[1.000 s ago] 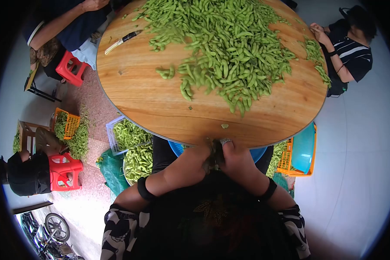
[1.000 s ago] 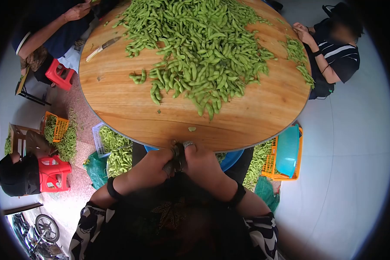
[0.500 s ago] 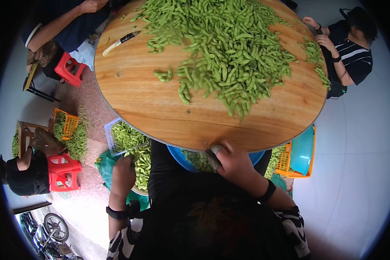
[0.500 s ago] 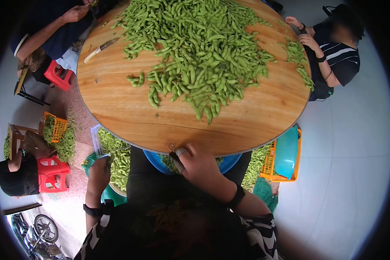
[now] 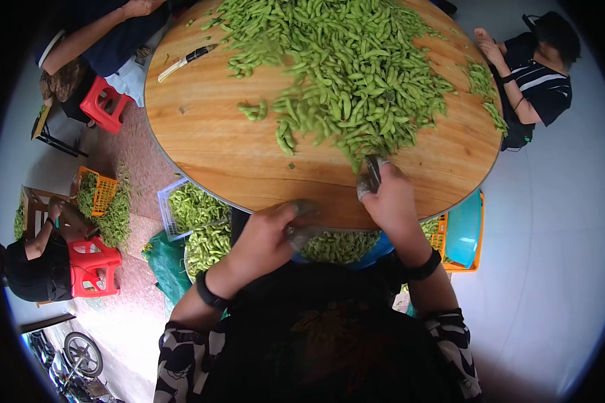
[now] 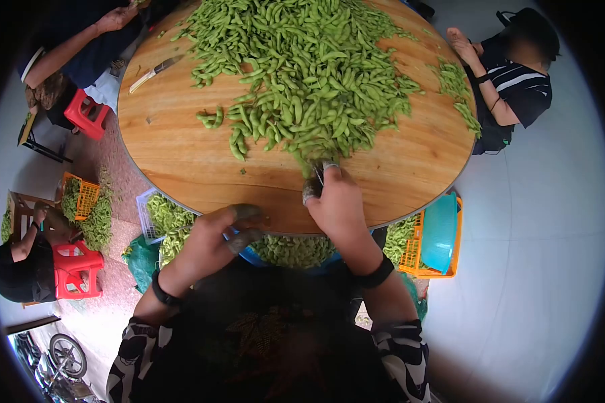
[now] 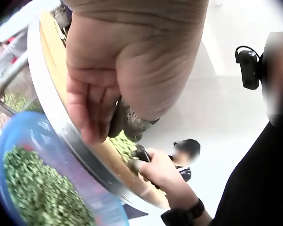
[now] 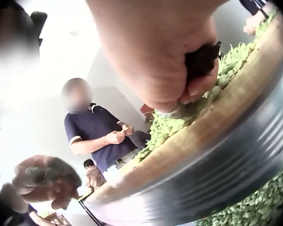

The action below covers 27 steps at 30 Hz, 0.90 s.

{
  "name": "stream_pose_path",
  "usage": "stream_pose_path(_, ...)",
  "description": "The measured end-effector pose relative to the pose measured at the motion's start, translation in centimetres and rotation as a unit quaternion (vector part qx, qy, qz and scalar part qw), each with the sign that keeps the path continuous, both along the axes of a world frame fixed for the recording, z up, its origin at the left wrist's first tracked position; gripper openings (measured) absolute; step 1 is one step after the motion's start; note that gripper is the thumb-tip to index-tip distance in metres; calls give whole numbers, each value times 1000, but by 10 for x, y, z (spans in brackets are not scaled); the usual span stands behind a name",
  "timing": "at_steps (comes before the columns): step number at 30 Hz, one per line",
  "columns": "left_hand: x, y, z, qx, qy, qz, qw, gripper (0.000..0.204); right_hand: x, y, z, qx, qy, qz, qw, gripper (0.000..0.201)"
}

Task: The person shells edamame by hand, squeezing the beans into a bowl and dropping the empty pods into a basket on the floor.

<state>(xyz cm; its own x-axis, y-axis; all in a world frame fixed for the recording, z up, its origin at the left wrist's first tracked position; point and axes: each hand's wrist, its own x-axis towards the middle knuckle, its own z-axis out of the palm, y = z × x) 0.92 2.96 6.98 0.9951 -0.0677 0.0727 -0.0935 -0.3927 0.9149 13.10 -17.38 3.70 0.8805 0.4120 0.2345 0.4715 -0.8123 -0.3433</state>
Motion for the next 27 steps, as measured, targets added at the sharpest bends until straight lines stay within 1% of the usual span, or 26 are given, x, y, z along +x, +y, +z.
stream_pose_path(1,9,-10,-15,-2,-2,3,1000,24,-4,-5,1,125,127,10,984,24)
stream_pose_path(2,18,-20,-34,-39,-18,-18,999,21,-9,-9,2,246,251,19,936,23)
stream_pose_path(3,24,-26,-43,-76,-33,-39,996,18,-17,-9,4,244,251,19,937,23)
stream_pose_path(4,29,-29,-34,-78,-32,-39,996,18,-28,-7,5,332,330,11,884,24)
stream_pose_path(5,33,-31,-20,-143,124,-59,980,17,-36,-7,8,415,404,1,815,26)
stream_pose_path(6,34,-33,-12,-204,277,-78,936,17,-41,-9,19,405,449,-11,796,27)
stream_pose_path(7,33,-33,-16,-203,280,-80,935,17,-44,-14,12,406,450,-14,795,27)
stream_pose_path(9,27,-34,-30,-231,250,-13,940,15,-48,-27,-7,354,294,34,887,25)
stream_pose_path(10,26,-34,-40,-230,252,-13,940,15,-52,-26,-6,355,296,34,886,25)
stream_pose_path(11,25,-35,-50,-228,164,-7,960,16,-55,-24,-2,340,262,83,899,25)
stream_pose_path(12,24,-35,-53,-224,75,0,972,17,-57,-23,0,324,227,133,909,26)
stream_pose_path(13,21,-34,-52,-223,75,3,972,17,-57,-23,-2,325,228,136,908,26)
stream_pose_path(15,18,-33,-48,-145,45,14,988,15,-55,-25,-9,273,239,191,912,29)
stream_pose_path(16,16,-33,-48,-144,45,15,988,15,-56,-24,-9,274,240,192,911,29)
stream_pose_path(18,14,-31,-48,-70,12,24,997,14,-58,-20,-8,304,283,171,893,31)
stream_pose_path(19,13,-29,-46,-69,13,23,997,14,-58,-20,-5,305,284,169,893,31)
stream_pose_path(21,12,-27,-39,-7,-32,20,999,16,-59,-21,4,327,402,142,844,51)
stream_pose_path(22,12,-28,-39,-7,-31,19,999,16,-59,-21,7,327,402,141,844,51)
stream_pose_path(24,11,-29,-41,-92,19,30,995,17,-57,-21,12,321,396,168,844,54)
stream_pose_path(25,11,-29,-40,-92,19,31,995,17,-57,-21,15,321,396,169,844,54)
stream_pose_path(27,11,-28,-35,-136,36,17,990,17,-57,-21,20,324,453,144,818,51)
